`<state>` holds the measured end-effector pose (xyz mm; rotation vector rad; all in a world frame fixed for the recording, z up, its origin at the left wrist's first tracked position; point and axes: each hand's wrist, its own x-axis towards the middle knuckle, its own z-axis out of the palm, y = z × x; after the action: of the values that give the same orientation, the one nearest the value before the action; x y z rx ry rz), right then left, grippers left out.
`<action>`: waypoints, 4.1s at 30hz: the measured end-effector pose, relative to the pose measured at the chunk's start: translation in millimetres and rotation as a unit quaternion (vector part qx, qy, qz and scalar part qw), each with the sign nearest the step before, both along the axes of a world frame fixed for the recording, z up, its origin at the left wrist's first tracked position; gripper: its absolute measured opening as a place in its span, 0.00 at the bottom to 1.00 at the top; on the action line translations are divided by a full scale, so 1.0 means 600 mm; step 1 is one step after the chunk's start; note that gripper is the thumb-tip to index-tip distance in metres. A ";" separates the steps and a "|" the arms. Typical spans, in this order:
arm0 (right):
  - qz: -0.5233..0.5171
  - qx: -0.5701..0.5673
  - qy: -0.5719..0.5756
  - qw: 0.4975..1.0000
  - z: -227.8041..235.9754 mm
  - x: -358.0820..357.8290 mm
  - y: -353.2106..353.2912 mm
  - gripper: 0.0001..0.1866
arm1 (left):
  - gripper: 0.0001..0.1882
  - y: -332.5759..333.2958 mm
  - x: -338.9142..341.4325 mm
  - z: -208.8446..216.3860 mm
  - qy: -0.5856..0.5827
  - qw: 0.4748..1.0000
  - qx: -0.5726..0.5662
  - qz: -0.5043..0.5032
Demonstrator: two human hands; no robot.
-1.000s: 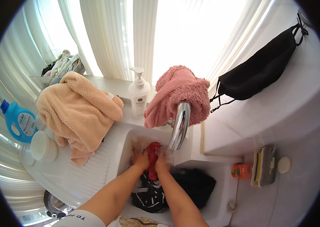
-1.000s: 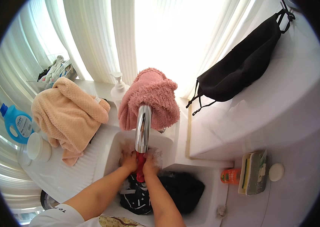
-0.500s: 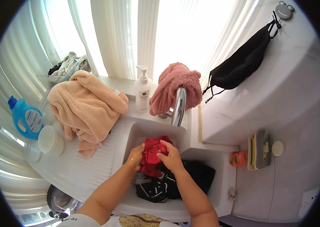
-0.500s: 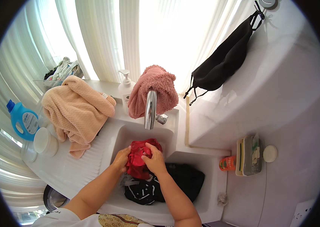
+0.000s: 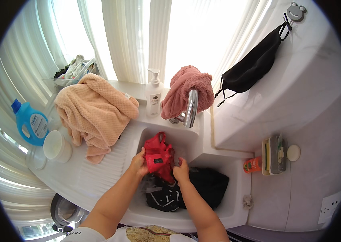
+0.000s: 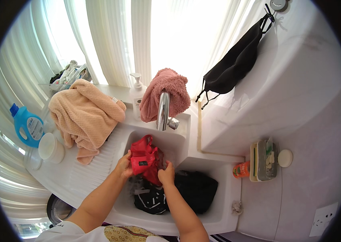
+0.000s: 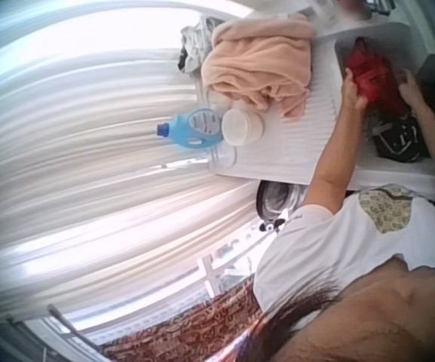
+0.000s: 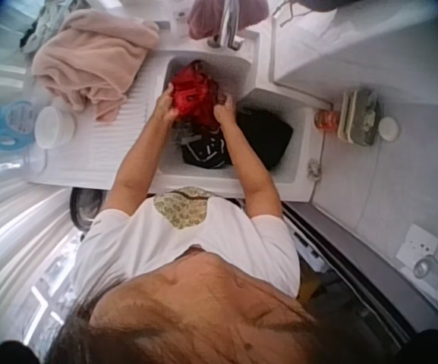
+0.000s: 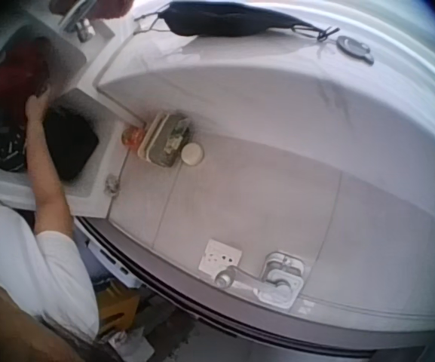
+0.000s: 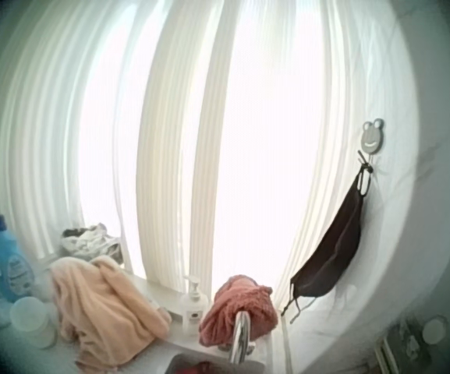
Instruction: The person washes a red garment and a black-and-white striped garment by hand in a sink, using water and liquid from a white container.
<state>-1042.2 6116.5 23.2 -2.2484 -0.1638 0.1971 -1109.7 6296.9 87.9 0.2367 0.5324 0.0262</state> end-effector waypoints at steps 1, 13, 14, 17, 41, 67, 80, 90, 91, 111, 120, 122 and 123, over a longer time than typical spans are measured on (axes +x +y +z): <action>-0.016 0.169 0.170 0.971 0.026 -0.029 0.008 0.29 | 0.25 -0.002 0.000 -0.008 0.004 1.000 -0.012 0.006; -0.102 0.127 -0.084 0.983 0.250 0.050 -0.066 0.06 | 0.20 0.008 -0.001 0.057 0.075 0.920 0.375 0.087; -0.084 0.104 -0.131 0.982 0.266 0.049 -0.056 0.05 | 0.20 0.009 0.000 0.052 0.108 0.894 0.430 0.062; -0.011 0.060 -0.218 0.974 0.275 0.034 -0.004 0.03 | 0.20 0.005 0.014 0.035 0.173 0.789 0.590 0.009; -0.017 -0.050 -0.125 0.991 -0.061 0.046 0.043 0.31 | 0.16 -0.037 0.090 -0.172 0.296 0.442 0.833 -0.151; -0.012 0.069 -0.007 0.998 0.080 -0.092 0.116 0.23 | 0.31 -0.058 0.016 -0.028 0.214 0.947 0.240 0.011; -0.056 -0.105 -0.089 0.989 -0.001 0.070 0.059 0.21 | 0.26 -0.042 0.074 -0.087 0.337 0.617 0.711 0.014; 0.065 -0.304 -0.092 0.946 -0.116 0.077 0.101 0.15 | 0.35 -0.065 0.112 -0.244 0.238 0.535 0.800 -0.130; 0.050 -0.288 -0.113 0.950 -0.174 0.095 0.091 0.14 | 0.38 -0.070 0.128 -0.189 0.244 0.568 0.769 -0.164; 0.027 -0.018 -0.134 0.990 0.095 -0.036 0.085 0.19 | 0.19 -0.087 0.039 -0.047 0.149 0.976 0.154 -0.029; -0.035 -0.011 0.046 0.998 -0.004 0.100 0.056 0.26 | 0.24 -0.035 0.072 -0.091 0.298 0.815 0.496 0.039; 0.012 -0.079 -0.009 0.997 -0.026 0.079 0.052 0.27 | 0.28 -0.056 0.075 -0.146 0.297 0.623 0.723 0.024; 0.067 -0.142 0.007 0.988 -0.033 0.061 0.051 0.28 | 0.34 -0.069 0.071 -0.163 0.273 0.589 0.760 -0.013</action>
<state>-1005.4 6147.3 3.2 -2.5203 -0.2959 0.3268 -1067.2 6255.3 -10.0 2.0300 1.0228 0.4102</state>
